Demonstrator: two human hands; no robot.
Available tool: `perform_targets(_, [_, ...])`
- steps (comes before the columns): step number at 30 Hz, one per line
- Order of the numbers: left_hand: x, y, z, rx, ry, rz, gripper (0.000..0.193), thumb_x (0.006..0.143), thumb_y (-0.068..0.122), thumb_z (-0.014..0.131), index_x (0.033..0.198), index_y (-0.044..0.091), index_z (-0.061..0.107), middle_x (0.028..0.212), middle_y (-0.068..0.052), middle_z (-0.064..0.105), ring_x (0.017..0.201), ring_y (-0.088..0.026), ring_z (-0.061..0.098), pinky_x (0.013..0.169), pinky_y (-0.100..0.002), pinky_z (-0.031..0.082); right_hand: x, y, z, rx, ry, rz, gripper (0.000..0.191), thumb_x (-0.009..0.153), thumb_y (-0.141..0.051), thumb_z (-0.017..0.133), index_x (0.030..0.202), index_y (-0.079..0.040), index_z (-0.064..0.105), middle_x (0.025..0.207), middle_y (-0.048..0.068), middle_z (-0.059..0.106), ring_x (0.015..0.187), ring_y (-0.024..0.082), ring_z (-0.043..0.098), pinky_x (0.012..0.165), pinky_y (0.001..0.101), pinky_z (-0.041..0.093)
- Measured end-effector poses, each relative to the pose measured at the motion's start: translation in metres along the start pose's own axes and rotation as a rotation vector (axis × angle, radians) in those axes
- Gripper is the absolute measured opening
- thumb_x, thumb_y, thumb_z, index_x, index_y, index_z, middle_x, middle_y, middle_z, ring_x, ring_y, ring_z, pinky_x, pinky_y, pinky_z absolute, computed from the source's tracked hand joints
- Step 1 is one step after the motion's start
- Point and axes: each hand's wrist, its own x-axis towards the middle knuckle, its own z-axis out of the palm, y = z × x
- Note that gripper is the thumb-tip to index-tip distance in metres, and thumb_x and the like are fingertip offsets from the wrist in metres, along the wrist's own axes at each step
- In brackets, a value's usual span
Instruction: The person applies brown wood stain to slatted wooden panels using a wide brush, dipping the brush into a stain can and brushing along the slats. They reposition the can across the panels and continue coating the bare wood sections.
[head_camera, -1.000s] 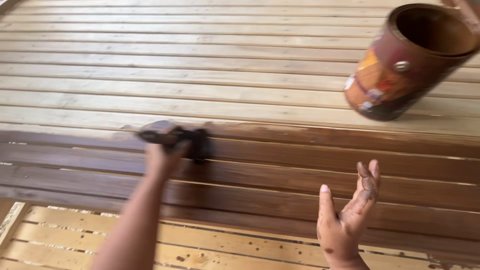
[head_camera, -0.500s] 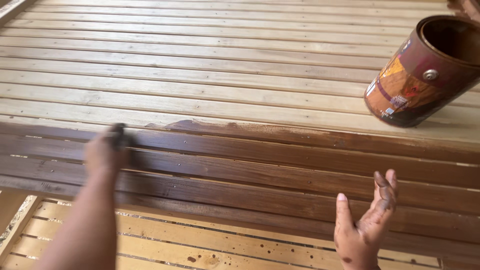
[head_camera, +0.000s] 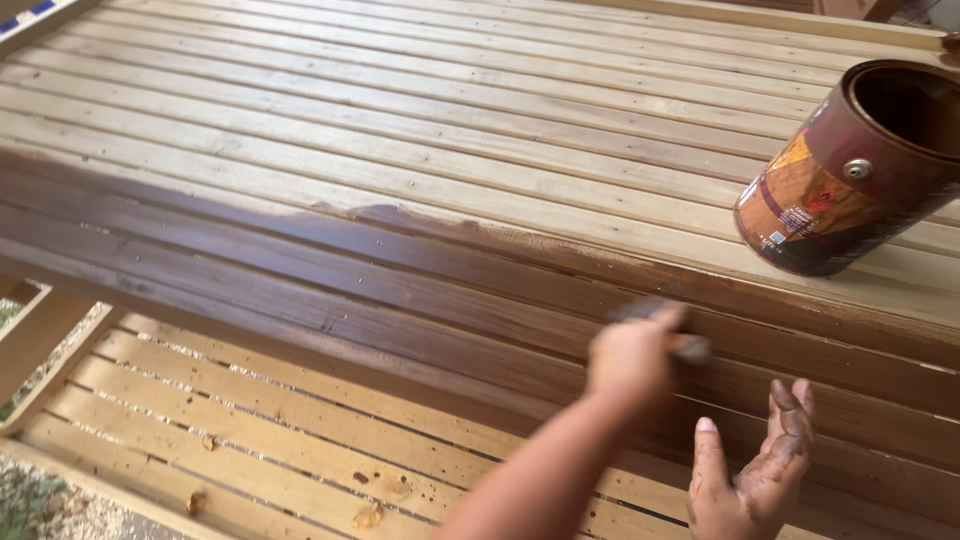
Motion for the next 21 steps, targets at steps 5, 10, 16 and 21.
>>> perform_targets(5, [0.014, 0.032, 0.022, -0.471, 0.146, 0.007, 0.034, 0.091, 0.024, 0.073, 0.126, 0.023, 0.072, 0.109, -0.013, 0.077, 0.1, -0.032, 0.074, 0.083, -0.041, 0.06, -0.003, -0.002, 0.001, 0.0, -0.029, 0.052, 0.073, 0.09, 0.01, 0.064, 0.155, -0.001, 0.032, 0.172, 0.026, 0.023, 0.162, 0.039, 0.03, 0.136, 0.0497, 0.027])
perform_targets(10, [0.042, -0.063, -0.05, -0.31, 0.027, -0.223, 0.035, 0.083, 0.032, 0.079, 0.116, 0.021, 0.075, 0.1, -0.01, 0.078, 0.093, -0.025, 0.076, 0.079, -0.039, 0.061, -0.01, -0.022, 0.043, -0.058, -0.062, 0.065, 0.068, 0.089, 0.01, 0.065, 0.15, -0.002, 0.036, 0.171, 0.026, 0.025, 0.162, 0.038, 0.029, 0.135, 0.0505, 0.026])
perform_targets(16, [0.06, -0.24, -0.209, -0.585, 0.201, -0.311, 0.041, 0.08, 0.0, 0.077, 0.12, 0.007, 0.068, 0.107, -0.007, 0.075, 0.096, -0.016, 0.071, 0.082, -0.032, 0.062, -0.026, -0.052, 0.141, 0.008, -0.067, -0.024, 0.074, 0.087, 0.007, 0.066, 0.152, -0.003, 0.031, 0.167, 0.025, 0.025, 0.157, 0.036, 0.032, 0.131, 0.0505, 0.027])
perform_targets(21, [0.067, -0.349, -0.374, -0.288, 0.062, -0.305, 0.05, 0.081, 0.003, 0.08, 0.129, 0.007, 0.068, 0.113, -0.011, 0.075, 0.101, -0.019, 0.07, 0.086, -0.034, 0.059, -0.037, -0.073, 0.218, 0.023, 0.016, 0.004, 0.077, 0.086, 0.007, 0.068, 0.153, -0.003, 0.032, 0.17, 0.022, 0.025, 0.155, 0.033, 0.037, 0.132, 0.0505, 0.028])
